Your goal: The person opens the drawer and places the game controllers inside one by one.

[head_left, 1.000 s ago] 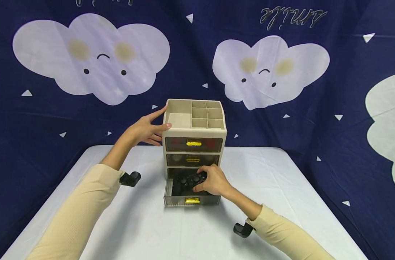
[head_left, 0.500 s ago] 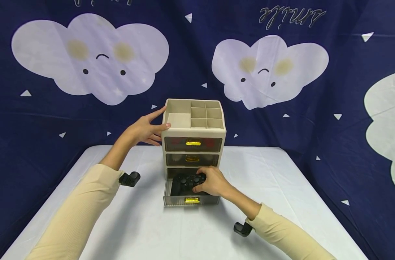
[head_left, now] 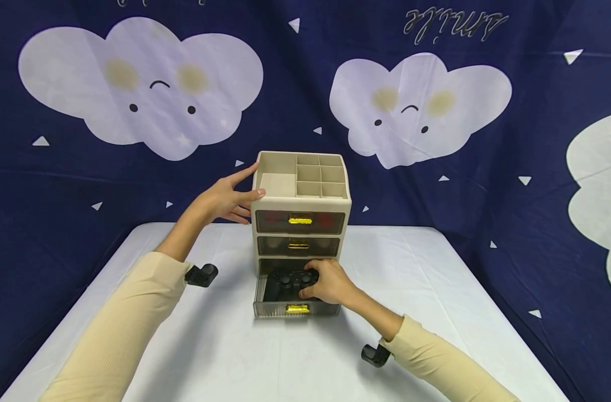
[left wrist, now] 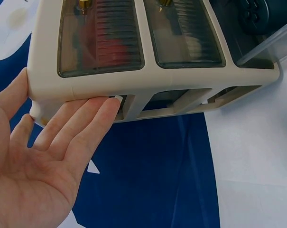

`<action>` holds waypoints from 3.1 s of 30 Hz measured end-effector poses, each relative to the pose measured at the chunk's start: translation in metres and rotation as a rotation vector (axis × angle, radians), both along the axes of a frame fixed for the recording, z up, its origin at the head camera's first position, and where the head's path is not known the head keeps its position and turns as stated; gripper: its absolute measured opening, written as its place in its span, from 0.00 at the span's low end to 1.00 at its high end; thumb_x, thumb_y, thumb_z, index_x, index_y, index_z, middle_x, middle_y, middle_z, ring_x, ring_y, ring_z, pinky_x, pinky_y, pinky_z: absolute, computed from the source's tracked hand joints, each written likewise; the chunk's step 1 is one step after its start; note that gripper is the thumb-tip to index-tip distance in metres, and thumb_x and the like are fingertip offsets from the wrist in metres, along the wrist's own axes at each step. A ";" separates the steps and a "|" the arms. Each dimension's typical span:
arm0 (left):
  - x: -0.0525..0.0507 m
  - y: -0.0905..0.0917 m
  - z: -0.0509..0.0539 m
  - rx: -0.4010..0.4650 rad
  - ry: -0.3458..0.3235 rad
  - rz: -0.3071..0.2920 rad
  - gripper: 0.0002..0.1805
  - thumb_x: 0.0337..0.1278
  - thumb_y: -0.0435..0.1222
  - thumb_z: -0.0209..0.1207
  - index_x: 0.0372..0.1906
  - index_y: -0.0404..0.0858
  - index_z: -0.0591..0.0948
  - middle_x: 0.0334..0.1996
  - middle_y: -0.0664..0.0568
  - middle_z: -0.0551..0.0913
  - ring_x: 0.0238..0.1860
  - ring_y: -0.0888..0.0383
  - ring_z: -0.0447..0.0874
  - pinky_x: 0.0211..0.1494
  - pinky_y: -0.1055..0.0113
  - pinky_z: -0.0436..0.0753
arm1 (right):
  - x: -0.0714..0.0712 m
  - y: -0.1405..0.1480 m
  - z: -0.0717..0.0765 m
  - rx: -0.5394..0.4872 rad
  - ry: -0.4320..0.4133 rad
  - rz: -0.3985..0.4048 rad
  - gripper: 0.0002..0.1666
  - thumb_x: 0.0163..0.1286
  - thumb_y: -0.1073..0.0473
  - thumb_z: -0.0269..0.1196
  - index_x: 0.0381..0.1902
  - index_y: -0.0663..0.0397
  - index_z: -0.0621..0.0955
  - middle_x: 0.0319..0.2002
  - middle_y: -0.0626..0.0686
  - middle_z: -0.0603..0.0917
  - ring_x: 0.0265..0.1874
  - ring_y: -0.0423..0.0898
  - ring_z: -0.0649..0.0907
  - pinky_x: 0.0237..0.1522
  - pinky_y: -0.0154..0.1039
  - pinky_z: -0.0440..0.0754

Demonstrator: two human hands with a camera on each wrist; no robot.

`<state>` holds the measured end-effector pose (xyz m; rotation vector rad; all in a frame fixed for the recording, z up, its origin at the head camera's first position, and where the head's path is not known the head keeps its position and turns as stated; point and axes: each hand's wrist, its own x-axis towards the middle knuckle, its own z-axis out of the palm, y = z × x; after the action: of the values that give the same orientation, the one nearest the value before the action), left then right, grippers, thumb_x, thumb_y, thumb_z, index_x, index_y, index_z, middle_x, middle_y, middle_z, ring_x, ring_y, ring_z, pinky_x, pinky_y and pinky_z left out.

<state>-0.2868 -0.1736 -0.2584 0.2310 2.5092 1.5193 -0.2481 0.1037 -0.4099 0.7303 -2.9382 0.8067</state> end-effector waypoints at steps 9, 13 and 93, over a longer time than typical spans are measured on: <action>0.000 0.000 0.001 0.004 -0.005 -0.001 0.44 0.71 0.51 0.60 0.79 0.75 0.45 0.62 0.30 0.78 0.54 0.36 0.87 0.54 0.47 0.87 | 0.001 0.000 0.000 0.008 -0.019 -0.006 0.34 0.50 0.54 0.81 0.53 0.63 0.84 0.52 0.63 0.87 0.60 0.67 0.78 0.63 0.60 0.77; 0.000 0.000 0.001 0.003 -0.001 -0.005 0.44 0.71 0.51 0.60 0.79 0.74 0.45 0.61 0.29 0.79 0.53 0.36 0.87 0.54 0.47 0.88 | 0.001 0.000 -0.001 0.011 -0.003 0.004 0.34 0.49 0.54 0.81 0.52 0.63 0.85 0.51 0.62 0.87 0.60 0.67 0.78 0.63 0.60 0.76; -0.001 0.000 0.001 -0.003 0.003 -0.018 0.44 0.71 0.51 0.59 0.80 0.73 0.44 0.61 0.30 0.79 0.54 0.37 0.87 0.55 0.45 0.86 | 0.053 0.009 -0.007 -0.689 -0.886 -0.058 0.23 0.81 0.60 0.51 0.52 0.81 0.79 0.32 0.52 0.88 0.31 0.40 0.88 0.41 0.35 0.89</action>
<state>-0.2875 -0.1740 -0.2574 0.2551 2.5043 1.5093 -0.1948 0.1123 -0.4168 0.2455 -2.8390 2.4614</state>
